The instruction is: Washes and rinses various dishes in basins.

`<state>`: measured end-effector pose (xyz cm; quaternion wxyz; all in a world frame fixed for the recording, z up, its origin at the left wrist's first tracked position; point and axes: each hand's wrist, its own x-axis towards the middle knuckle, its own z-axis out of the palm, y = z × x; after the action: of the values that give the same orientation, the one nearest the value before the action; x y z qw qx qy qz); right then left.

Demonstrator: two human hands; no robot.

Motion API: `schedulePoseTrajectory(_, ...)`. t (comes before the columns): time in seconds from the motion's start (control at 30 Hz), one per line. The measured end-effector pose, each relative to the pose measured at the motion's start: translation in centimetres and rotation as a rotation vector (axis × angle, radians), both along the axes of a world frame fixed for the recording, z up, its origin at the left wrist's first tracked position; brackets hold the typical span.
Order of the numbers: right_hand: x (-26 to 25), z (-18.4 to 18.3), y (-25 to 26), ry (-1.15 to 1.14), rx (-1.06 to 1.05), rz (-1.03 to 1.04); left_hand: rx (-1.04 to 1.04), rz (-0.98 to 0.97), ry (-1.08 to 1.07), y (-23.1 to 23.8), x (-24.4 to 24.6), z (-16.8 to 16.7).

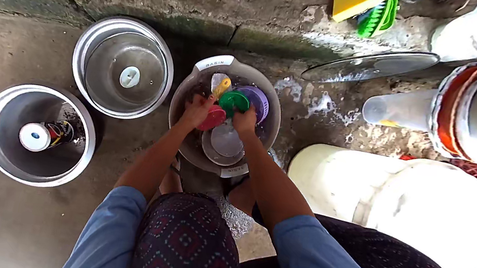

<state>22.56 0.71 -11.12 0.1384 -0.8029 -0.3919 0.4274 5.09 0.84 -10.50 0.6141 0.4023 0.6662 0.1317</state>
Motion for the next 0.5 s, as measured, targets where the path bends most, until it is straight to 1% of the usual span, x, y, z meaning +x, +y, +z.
schedulePoseTrajectory(0.1, -0.5, -0.6, 0.6, 0.071, -0.1, -0.191, -0.191, 0.158, -0.153, -0.3, 0.6, -1.1)
schedulePoseTrajectory(0.17, -0.6, -0.9, 0.4, 0.175, -0.081, -0.309, -0.301, 0.299, -0.313, -0.4, 0.7, -1.3)
schedulePoseTrajectory(0.23, -0.5, -1.4, 0.0, 0.31, -0.041, -0.392, -0.332, 0.415, -0.413, -0.4, 0.7, -1.3)
schedulePoseTrajectory(0.27, -0.3, -1.4, -0.3, 0.407, -0.003, -0.433, -0.3, 0.438, -0.432, -0.4, 0.6, -1.1)
schedulePoseTrajectory(0.33, 0.3, -0.7, -1.1, 0.614, 0.054, -0.496, -0.166, 0.412, -0.416, -0.8, 0.5, 0.1)
schedulePoseTrajectory(0.43, 1.6, -0.4, -2.5, 0.937, 0.134, -0.583, 0.122, 0.318, -0.35, -2.2, 0.7, 3.5)
schedulePoseTrajectory(0.5, 2.4, -0.5, -3.3, 1.064, 0.183, -0.583, 0.347, 0.273, -0.303, -3.1, 0.5, 5.2)
